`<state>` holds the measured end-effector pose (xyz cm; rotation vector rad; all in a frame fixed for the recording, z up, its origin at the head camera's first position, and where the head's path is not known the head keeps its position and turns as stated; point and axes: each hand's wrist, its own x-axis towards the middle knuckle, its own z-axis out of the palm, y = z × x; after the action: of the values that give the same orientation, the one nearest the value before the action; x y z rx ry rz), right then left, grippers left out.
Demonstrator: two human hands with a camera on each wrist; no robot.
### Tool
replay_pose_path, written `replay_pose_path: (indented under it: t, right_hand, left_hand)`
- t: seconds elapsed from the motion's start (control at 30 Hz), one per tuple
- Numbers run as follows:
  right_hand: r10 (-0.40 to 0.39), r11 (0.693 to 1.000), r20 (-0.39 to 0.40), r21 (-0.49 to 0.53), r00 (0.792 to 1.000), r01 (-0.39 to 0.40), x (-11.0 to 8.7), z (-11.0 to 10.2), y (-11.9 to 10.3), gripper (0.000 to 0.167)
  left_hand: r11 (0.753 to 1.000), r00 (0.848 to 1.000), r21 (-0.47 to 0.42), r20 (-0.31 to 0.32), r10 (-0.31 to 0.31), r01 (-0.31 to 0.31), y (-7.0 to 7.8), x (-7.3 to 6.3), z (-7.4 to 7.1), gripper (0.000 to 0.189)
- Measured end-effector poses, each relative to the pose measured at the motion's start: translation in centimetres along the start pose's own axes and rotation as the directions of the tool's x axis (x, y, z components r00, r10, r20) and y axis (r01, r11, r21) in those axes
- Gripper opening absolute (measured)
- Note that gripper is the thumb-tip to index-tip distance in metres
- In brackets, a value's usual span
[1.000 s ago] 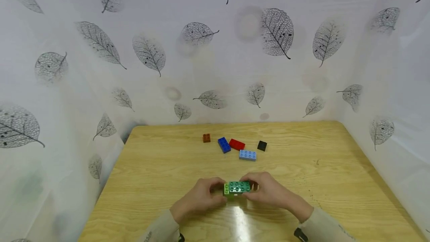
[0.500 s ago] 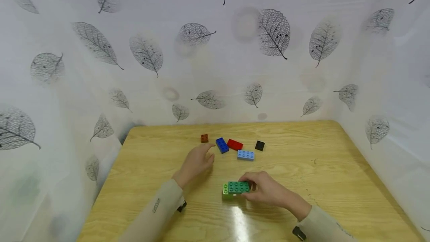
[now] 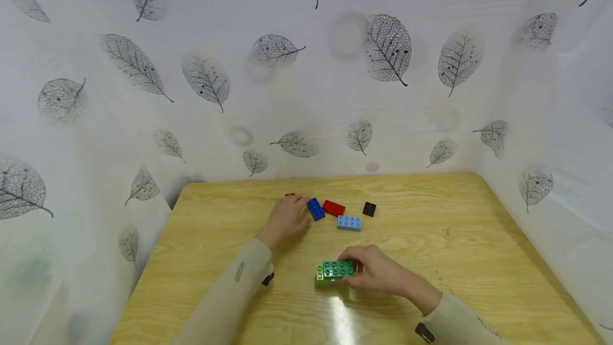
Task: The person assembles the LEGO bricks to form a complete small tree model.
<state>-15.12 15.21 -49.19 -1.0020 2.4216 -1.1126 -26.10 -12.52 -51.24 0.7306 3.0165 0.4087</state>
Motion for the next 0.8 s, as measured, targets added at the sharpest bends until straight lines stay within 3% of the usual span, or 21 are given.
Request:
replay_pose_path:
  t: [0.27,0.5,0.8]
  right_hand:
    - [-0.004,1.0,0.01,0.004,1.0,0.004,0.1,-0.1,-0.1,0.026]
    - [0.039,0.999,0.036,0.013,0.999,-0.04,0.3,0.0,-0.1,0.028]
    - [0.052,0.999,0.047,0.01,0.998,-0.053,0.4,-0.3,-0.3,0.029]
  left_hand:
    - [1.0,0.999,0.004,0.035,-0.013,0.013,0.1,0.9,0.7,0.061]
    - [0.997,0.996,0.066,0.089,-0.031,0.026,0.3,1.5,1.6,0.062]
    - [0.997,0.997,0.08,0.079,-0.027,0.02,0.7,1.6,1.3,0.059]
